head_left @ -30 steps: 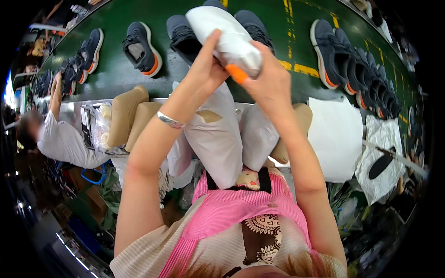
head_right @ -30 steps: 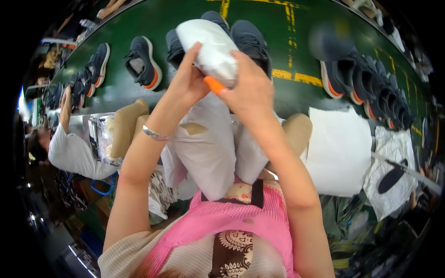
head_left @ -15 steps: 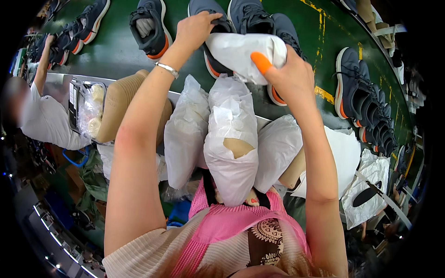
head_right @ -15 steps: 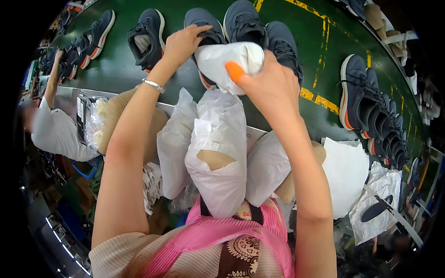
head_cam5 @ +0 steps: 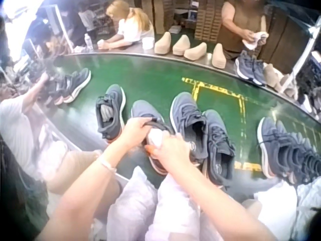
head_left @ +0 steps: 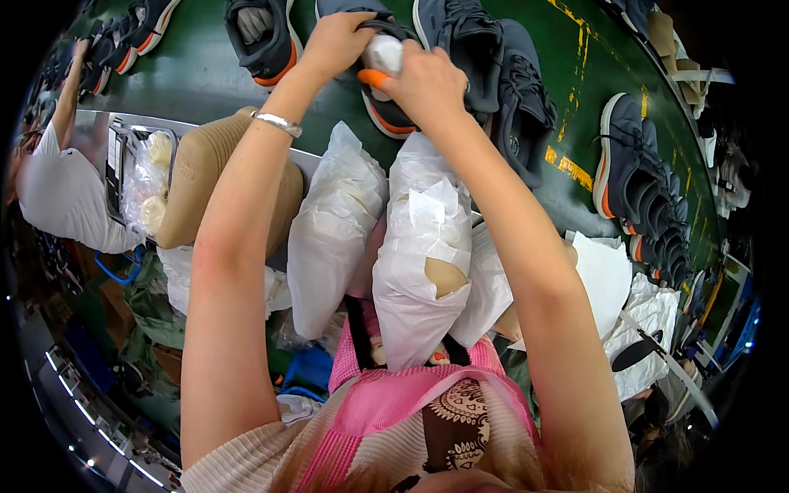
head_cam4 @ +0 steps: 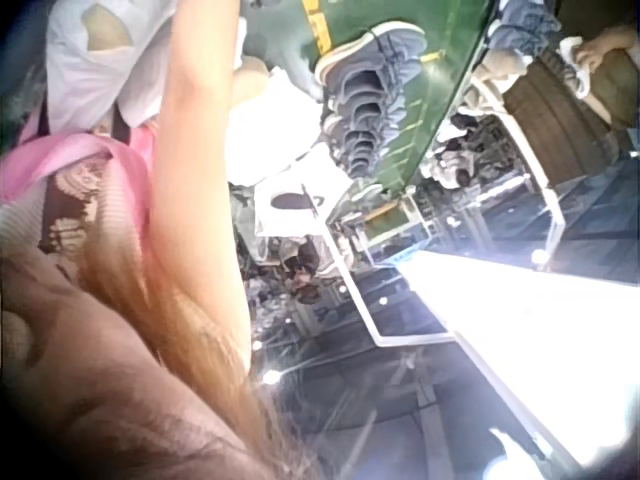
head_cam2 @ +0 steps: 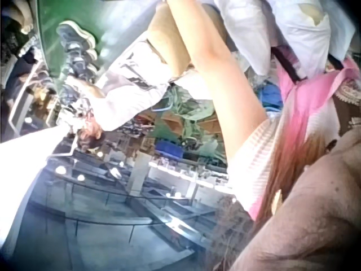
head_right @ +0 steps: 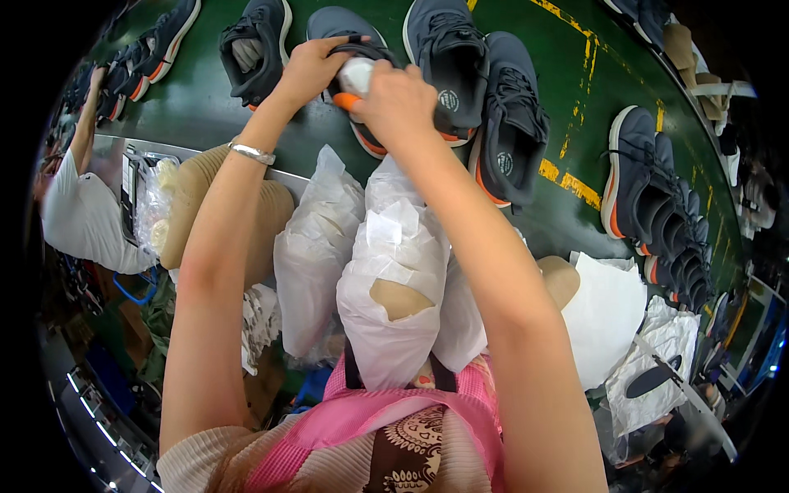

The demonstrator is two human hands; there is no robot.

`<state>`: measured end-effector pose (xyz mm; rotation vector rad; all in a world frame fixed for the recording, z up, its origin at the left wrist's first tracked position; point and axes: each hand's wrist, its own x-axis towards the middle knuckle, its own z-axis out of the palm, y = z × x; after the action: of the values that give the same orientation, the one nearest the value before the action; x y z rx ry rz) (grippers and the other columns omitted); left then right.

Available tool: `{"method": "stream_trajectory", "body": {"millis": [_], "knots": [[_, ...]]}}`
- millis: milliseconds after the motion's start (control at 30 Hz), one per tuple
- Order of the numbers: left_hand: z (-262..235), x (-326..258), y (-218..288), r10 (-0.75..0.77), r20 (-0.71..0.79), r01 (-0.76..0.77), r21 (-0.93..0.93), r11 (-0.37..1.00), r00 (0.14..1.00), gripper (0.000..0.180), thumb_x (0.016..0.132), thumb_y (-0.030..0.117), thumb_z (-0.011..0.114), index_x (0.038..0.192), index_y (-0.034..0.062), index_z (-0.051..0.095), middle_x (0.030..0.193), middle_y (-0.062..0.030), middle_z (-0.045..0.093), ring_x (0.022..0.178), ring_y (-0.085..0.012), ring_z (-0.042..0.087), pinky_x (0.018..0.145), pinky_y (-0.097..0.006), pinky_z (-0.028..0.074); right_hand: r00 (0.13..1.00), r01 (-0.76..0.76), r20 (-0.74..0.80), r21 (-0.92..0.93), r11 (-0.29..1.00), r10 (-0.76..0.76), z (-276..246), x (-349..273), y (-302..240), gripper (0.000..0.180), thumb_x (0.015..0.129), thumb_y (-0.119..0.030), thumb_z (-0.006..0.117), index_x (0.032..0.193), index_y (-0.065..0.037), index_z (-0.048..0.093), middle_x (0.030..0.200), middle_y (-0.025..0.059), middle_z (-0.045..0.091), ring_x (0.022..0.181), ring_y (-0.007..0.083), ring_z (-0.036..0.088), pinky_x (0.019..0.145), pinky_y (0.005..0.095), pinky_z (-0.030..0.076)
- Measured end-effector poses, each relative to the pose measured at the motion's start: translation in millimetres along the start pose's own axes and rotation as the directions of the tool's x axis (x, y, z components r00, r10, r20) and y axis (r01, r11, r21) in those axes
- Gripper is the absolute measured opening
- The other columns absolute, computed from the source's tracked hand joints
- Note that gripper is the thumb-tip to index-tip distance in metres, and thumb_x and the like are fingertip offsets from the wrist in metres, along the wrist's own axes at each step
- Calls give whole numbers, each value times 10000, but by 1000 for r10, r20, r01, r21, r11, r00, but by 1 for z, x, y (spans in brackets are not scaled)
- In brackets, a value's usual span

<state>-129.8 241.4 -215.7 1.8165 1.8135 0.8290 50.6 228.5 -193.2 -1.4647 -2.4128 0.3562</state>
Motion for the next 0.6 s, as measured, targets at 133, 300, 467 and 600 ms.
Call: {"method": "stream_trajectory", "body": {"millis": [133, 300, 467, 600], "knots": [[-16, -10, -8, -37, 47, 38, -23, 999, 998, 331, 834, 203, 566, 1114, 51, 653, 983, -199, 657, 894, -355, 636, 828, -375, 504, 963, 204, 166, 56, 977, -211, -31, 20, -2, 625, 651, -464, 757, 1096, -42, 636, 1016, 154, 655, 936, 315, 620, 814, 375, 504], [-6, -4, -9, 78, -2, -78, 8, 997, 997, 313, 836, 194, 563, 1110, 79, 662, 1000, -172, 662, 890, -345, 635, 817, -378, 505, 917, 106, 329, 342, 934, -224, -9, 46, 24, 709, 601, -291, 833, 1181, 5, 554, 1076, 197, 625, 1006, 365, 596, 869, 396, 480], [-6, -7, 8, 213, -3, -211, 136, 968, 977, 335, 828, 99, 575, 1155, 116, 644, 925, -171, 658, 799, -323, 621, 722, -367, 490, 951, 241, 166, 132, 962, -261, 34, 63, 32, 611, 639, -324, 811, 1126, -53, 562, 853, 187, 659, 820, 346, 645, 700, 406, 515], [-2, -16, 0, 266, -10, -252, 291, 923, 964, 346, 835, 117, 574, 1171, 163, 639, 949, -128, 654, 835, -317, 617, 729, -387, 493, 973, 233, -34, 166, 958, -230, 53, 53, 29, 580, 597, -356, 824, 992, -45, 535, 798, 175, 662, 767, 374, 653, 644, 443, 507]]}}
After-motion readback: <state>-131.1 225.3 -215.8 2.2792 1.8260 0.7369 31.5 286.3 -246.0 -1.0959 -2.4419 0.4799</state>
